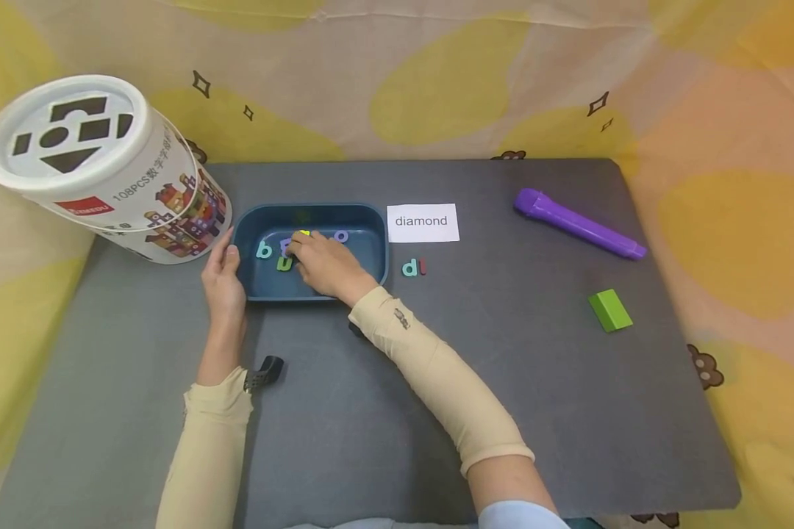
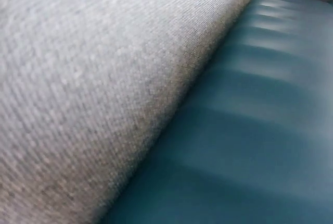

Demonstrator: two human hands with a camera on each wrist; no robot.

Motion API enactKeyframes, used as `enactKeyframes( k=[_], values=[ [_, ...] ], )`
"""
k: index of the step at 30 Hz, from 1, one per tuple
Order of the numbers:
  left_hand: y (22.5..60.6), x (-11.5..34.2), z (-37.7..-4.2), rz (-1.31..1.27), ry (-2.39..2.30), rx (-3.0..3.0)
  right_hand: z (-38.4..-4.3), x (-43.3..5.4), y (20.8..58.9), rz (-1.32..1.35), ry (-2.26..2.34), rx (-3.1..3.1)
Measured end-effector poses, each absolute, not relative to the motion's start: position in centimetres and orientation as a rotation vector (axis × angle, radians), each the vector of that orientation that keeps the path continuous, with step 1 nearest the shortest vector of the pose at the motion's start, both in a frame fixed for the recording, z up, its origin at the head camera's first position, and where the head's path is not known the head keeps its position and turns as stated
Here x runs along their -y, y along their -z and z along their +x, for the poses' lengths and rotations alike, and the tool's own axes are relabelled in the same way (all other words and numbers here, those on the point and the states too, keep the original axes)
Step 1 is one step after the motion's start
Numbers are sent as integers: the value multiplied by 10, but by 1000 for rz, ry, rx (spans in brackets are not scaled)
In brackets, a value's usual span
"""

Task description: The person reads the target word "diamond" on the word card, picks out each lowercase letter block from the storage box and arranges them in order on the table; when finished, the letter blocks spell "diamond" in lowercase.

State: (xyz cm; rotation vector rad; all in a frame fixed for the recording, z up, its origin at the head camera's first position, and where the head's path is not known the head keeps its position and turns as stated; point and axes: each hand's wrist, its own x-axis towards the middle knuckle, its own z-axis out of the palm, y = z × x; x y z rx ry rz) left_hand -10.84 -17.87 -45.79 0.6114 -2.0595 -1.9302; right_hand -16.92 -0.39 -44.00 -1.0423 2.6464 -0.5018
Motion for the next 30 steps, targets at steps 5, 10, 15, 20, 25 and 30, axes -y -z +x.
enactKeyframes(
  k=[5,10,15,20,25,30],
  values=[
    [457,179,-108,623,1925,2076,-167,1,437,-1016,483,-2699],
    [457,179,-107,629,1928,2086,-165,-6,436,-966,528,-2704],
    [458,179,-107,618,1918,2087,-163,-17,433,-971,566,-2690],
    [457,179,-106,631,1906,2094,-161,-31,427,-934,766,-2611],
    [457,178,-106,630,1906,2094,-155,-51,418,-877,1067,-2506],
    [458,178,-107,622,1904,2082,-150,-79,411,-805,1339,-2528]
  ],
)
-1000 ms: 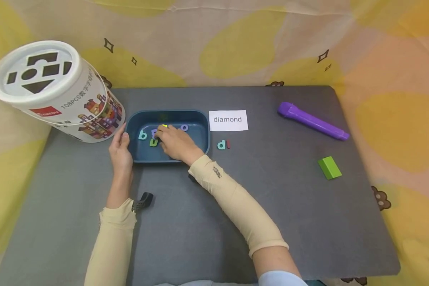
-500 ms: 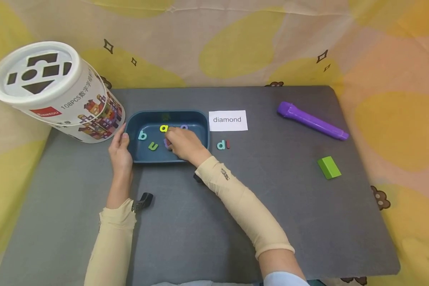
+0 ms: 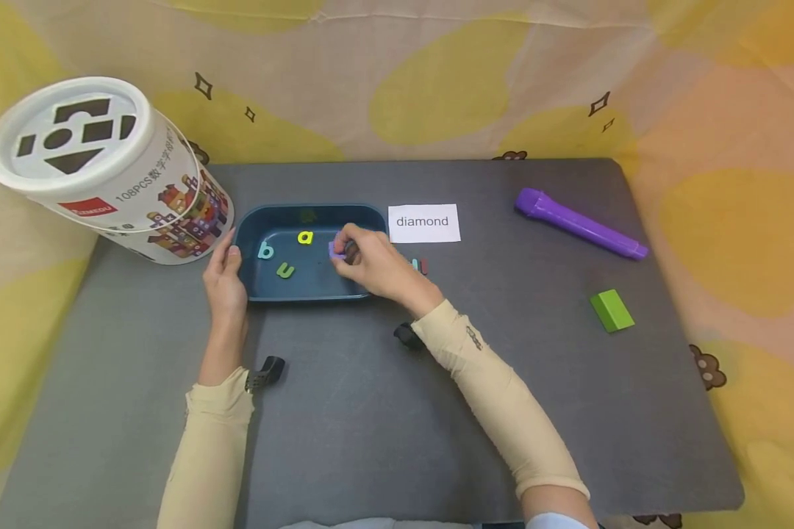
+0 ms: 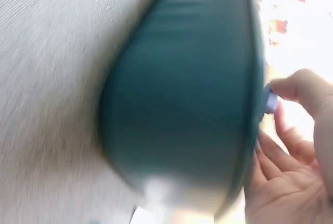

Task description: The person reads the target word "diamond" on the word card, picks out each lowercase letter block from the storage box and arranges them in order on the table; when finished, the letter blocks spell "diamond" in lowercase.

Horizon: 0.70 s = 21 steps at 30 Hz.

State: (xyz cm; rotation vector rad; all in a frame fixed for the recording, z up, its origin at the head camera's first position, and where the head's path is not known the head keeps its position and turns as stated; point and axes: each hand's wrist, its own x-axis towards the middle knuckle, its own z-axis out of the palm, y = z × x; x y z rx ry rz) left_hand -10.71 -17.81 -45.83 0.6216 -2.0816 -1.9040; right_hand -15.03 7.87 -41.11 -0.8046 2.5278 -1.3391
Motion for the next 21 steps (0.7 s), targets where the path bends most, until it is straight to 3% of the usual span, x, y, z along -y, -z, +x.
enactKeyframes(
  k=[11,21],
  values=[
    [460,179,-107,642,1898,2093,-150,-162,414,-514,1995,-2389],
    [457,177,-106,628,1901,2098,-144,-196,429,-274,1935,-2462]
  ],
)
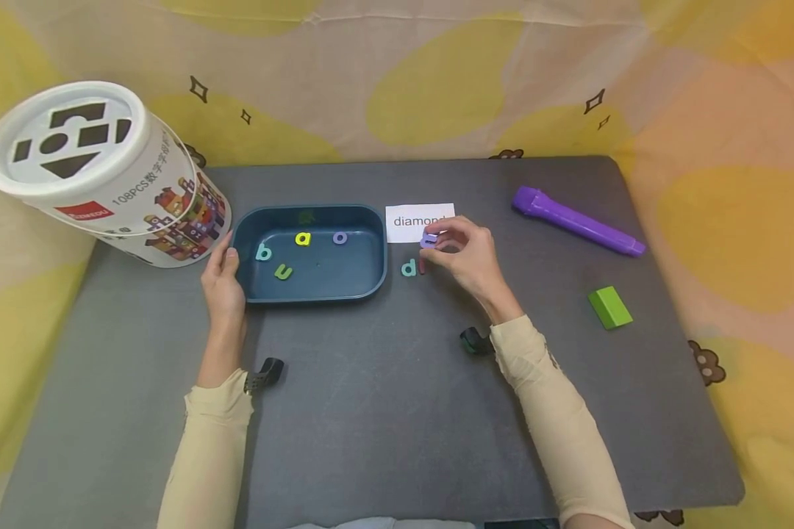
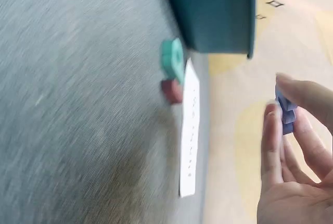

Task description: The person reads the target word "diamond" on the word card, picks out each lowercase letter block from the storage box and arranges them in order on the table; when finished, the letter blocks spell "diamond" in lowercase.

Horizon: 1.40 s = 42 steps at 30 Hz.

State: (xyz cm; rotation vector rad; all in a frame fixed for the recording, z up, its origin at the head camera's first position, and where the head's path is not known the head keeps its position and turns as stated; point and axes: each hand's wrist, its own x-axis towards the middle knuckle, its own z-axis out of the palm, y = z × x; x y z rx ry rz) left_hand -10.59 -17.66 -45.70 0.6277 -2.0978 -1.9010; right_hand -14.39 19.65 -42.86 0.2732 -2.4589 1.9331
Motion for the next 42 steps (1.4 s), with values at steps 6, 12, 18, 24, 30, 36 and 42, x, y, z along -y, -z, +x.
enactKeyframes(
  k=[6,12,18,24,30,36,42],
  values=[
    [458,177,-105,621,1892,2101,-144,-203,439,242,-1493,2733],
    [459,177,-106,618,1885,2101,-142,-204,448,209,-1282,2775],
    [458,176,-105,619,1892,2106,-141,-205,454,141,-1366,2807],
    [458,176,-107,627,1897,2110,-140,-207,456,30,-1357,2827],
    [460,176,-108,621,1907,2101,-138,-209,455,-26,-1296,2888],
    [459,177,-107,609,1898,2097,-137,-206,456,10,-1233,2905],
    [459,177,-107,639,1883,2105,-138,-204,455,19,-1237,2915]
  ],
)
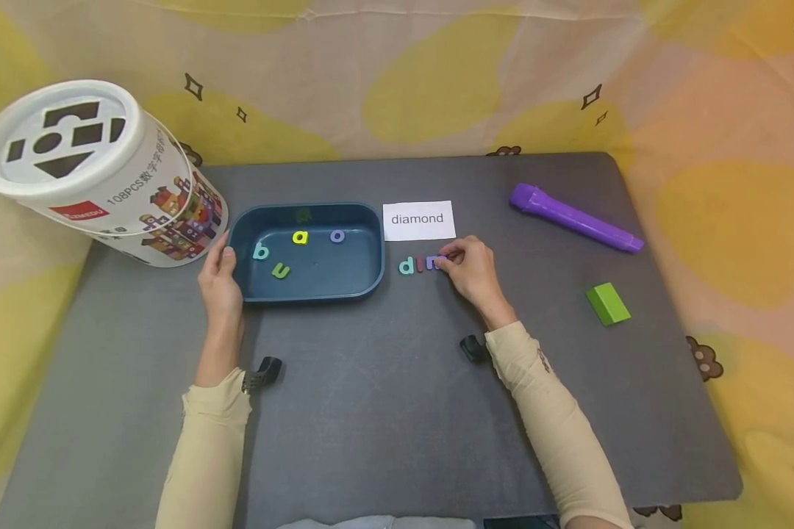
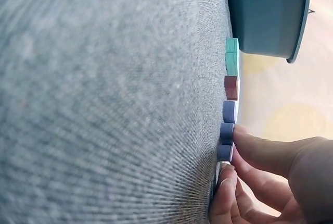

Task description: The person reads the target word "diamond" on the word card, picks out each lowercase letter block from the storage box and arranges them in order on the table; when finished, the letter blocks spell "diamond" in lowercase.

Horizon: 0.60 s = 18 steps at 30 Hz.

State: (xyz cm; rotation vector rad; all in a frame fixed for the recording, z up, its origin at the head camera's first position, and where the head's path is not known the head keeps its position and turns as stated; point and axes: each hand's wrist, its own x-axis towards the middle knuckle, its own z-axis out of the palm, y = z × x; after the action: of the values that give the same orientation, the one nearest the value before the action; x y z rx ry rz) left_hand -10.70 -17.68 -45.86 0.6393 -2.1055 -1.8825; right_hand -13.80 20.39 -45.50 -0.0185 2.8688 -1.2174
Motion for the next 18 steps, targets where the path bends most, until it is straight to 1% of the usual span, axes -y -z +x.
enactKeyframes(
  k=[12,18],
  values=[
    [458,177,-107,643,1892,2090,-139,-205,456,-25,1252,-2860],
    [458,176,-107,639,1891,2099,-144,-198,454,-16,1397,-2882]
  ],
)
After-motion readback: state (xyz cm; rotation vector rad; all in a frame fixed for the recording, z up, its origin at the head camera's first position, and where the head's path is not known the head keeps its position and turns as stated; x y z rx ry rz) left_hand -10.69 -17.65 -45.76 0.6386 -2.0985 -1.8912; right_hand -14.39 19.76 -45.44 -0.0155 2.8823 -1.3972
